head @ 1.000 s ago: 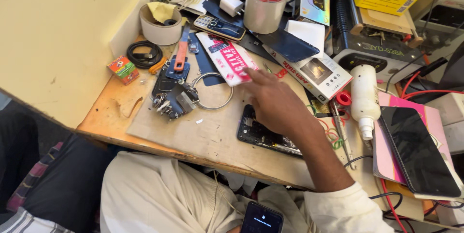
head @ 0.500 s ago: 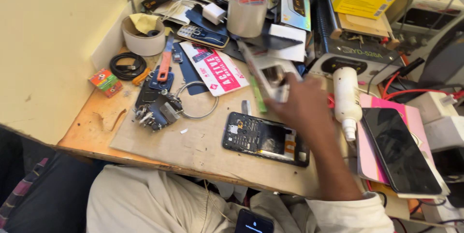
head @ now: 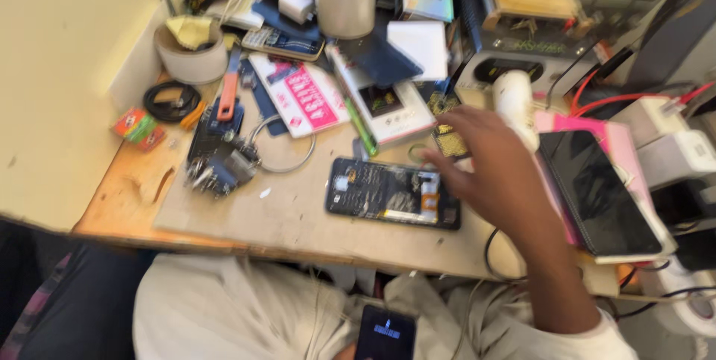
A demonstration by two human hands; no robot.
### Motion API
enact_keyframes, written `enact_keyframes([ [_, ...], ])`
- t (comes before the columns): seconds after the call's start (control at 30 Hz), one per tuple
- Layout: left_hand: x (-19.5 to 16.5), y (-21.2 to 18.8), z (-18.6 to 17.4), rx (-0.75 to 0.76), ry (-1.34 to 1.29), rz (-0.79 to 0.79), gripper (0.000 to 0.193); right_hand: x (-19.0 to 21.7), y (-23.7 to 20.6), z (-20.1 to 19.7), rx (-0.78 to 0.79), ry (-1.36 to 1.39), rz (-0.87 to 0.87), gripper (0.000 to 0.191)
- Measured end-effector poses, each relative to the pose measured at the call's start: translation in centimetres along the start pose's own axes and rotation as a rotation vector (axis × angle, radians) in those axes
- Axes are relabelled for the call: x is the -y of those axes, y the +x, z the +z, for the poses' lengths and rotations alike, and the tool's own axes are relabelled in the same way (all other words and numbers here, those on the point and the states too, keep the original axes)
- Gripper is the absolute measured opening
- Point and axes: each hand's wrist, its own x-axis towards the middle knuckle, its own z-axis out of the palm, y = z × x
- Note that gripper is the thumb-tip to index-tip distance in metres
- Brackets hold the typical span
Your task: The person repairs a disassembled smartphone at a cluttered workbench, using a green pry tool to work around the phone's frame and internal components. They briefly handle and test a feature phone, then pick up a smartphone and interact with its screen before setting it down.
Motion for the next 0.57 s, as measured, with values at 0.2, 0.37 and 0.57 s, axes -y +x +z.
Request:
enact_keyframes([
  [0.2,-1.5,-1.2,1.9,-0.057,-0.013,-0.063,0.064,1.4,-15.6,-2.7,0.387,0.353,0.385,0.02],
  [0.37,-0.8,-3.3,4.4,0.072,-0.066,-0.012,0.044,4.5,-18.1,7.8,0.251,0.235,0.131,0.042],
  [0.57,0.6,-4.6,4.7,0.065,-0.149,0.034,0.041,8.0,-10.8,14.1,0.371,0.031,-0.024,0.062],
])
